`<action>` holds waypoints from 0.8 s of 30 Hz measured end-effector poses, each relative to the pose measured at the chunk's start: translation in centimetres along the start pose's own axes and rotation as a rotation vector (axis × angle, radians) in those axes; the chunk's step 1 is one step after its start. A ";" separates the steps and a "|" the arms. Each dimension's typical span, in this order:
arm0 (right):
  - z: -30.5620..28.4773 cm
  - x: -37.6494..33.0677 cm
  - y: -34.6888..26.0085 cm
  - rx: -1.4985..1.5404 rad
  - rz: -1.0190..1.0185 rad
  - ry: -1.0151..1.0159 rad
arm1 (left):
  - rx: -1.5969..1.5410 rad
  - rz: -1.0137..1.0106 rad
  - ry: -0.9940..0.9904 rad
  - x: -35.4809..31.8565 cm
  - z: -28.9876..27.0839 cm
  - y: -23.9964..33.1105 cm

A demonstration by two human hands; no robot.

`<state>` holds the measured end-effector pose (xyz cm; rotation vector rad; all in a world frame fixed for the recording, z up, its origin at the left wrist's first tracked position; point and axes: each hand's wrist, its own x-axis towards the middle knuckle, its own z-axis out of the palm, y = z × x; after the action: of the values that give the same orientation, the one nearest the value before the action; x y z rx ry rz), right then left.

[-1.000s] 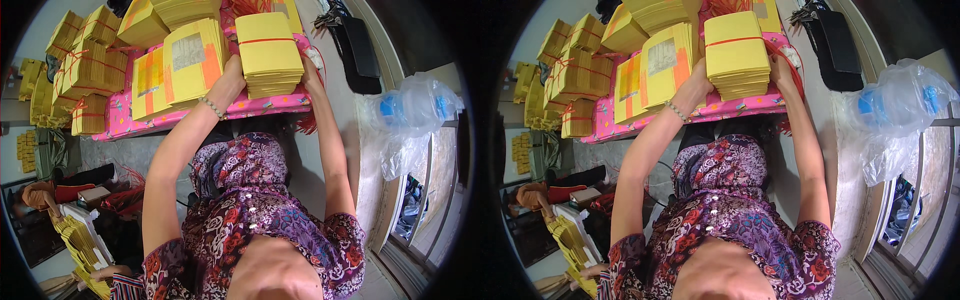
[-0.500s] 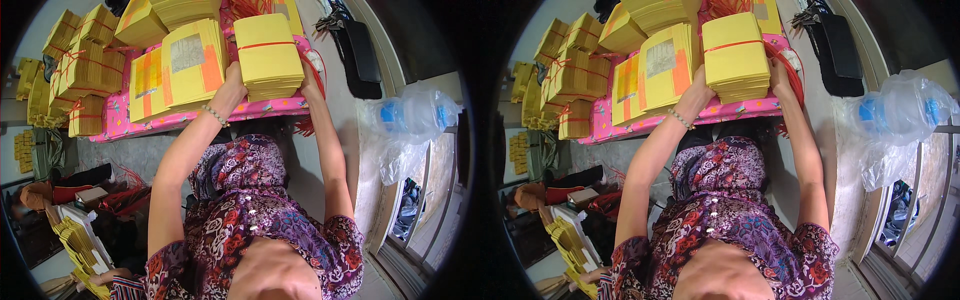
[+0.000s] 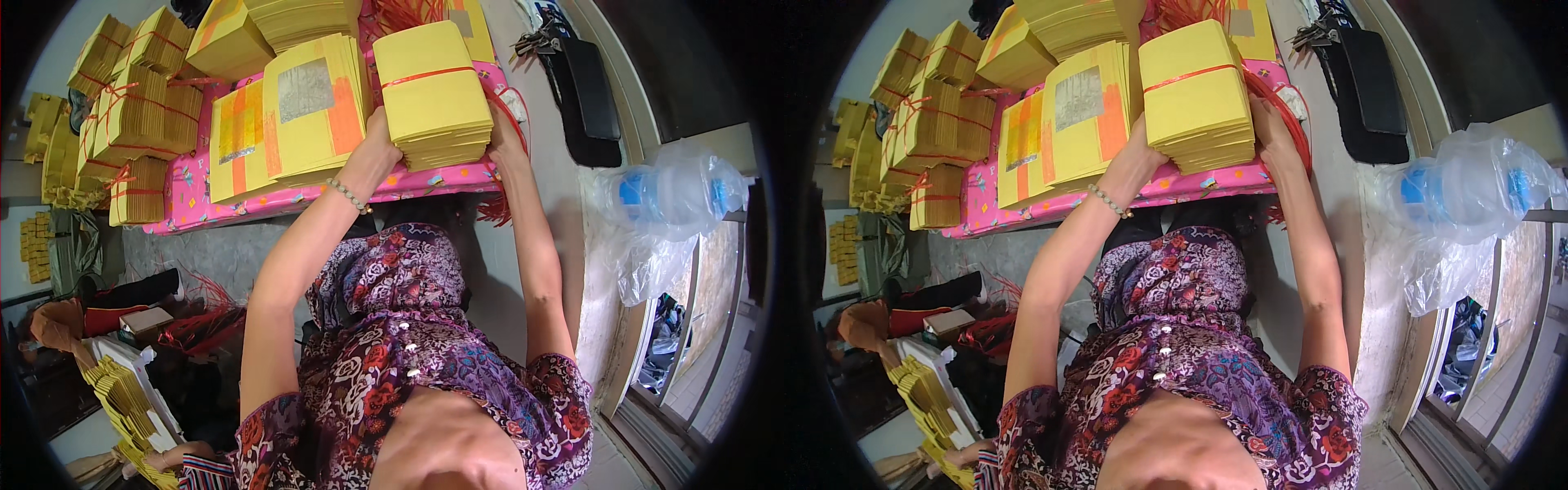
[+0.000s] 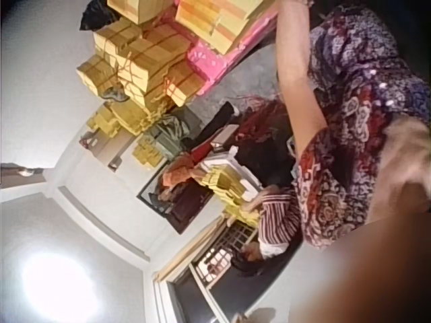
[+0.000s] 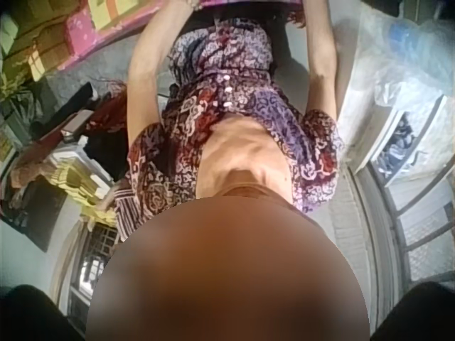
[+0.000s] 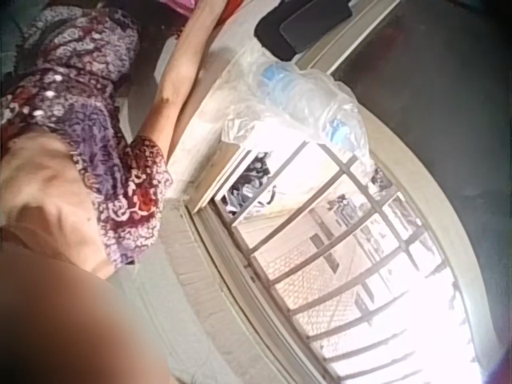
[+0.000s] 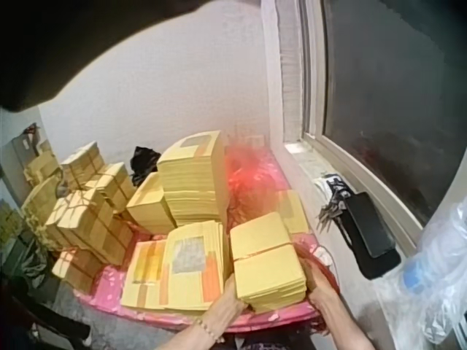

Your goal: The recorder is counting stacks of yellow paper and bundling them using red ribbons.

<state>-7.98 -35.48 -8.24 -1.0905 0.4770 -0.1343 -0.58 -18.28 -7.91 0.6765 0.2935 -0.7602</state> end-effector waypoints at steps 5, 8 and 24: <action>-0.6 -0.5 0.7 0.147 -0.015 -0.065 | -0.017 -0.026 -0.030 0.1 -0.1 -0.3; -1.3 0.1 1.4 0.168 -0.081 -0.065 | 0.010 -0.010 -0.078 -0.1 0.1 -0.2; 5.2 -2.3 -4.8 0.136 -0.397 -0.035 | 0.409 0.249 -0.046 -5.5 6.7 5.8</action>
<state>-7.17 -32.73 -1.38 -1.0418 0.2117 -0.4888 -0.23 -16.68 2.40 1.0581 0.0068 -0.5990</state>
